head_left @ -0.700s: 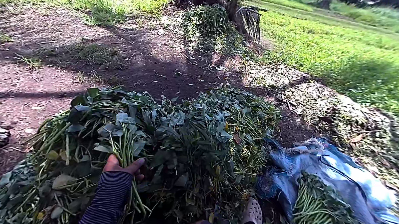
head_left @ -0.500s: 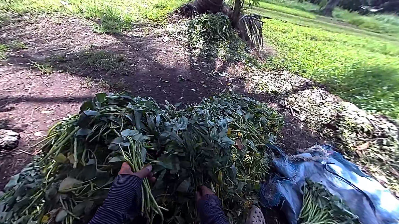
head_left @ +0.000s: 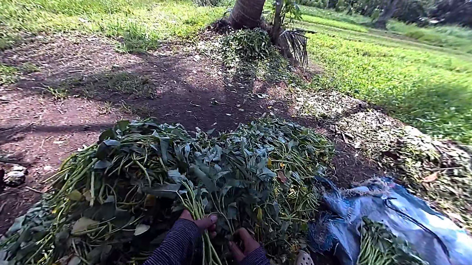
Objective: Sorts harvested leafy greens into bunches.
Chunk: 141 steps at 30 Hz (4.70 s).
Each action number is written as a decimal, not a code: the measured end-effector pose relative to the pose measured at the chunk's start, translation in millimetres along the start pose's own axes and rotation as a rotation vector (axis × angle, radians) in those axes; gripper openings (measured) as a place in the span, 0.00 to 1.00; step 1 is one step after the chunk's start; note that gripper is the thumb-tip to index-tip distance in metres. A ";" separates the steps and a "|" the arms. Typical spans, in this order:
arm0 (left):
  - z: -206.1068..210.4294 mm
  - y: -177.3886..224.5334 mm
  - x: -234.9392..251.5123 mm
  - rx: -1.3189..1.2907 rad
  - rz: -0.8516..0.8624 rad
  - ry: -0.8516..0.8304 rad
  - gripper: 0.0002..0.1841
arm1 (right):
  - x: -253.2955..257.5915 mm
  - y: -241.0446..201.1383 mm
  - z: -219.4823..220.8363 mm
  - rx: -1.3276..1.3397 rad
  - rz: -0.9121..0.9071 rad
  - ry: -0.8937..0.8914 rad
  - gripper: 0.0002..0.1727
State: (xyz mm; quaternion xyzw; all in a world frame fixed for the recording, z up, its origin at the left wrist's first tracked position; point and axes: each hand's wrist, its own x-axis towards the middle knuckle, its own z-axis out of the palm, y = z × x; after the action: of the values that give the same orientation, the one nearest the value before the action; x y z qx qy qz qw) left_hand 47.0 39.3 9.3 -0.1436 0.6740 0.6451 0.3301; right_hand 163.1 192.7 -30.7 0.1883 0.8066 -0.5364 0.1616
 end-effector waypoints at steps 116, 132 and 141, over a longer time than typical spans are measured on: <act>13.8 -24.3 -25.2 0.234 0.042 0.008 0.45 | -22.0 -4.1 20.9 -0.174 -0.171 -0.001 0.19; 1.4 -18.6 -4.3 0.323 0.112 0.135 0.42 | -15.2 1.0 33.2 -0.199 0.068 -0.135 0.22; -16.5 -8.5 14.2 0.243 0.123 0.294 0.39 | -6.5 35.0 53.0 -0.359 0.016 -0.213 0.28</act>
State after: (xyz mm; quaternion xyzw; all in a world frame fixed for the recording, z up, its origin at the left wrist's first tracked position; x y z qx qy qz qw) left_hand 37.5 25.6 -7.0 -0.1541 0.7952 0.5501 0.2030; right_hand 188.6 155.2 -75.6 0.1050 0.8661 -0.3997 0.2811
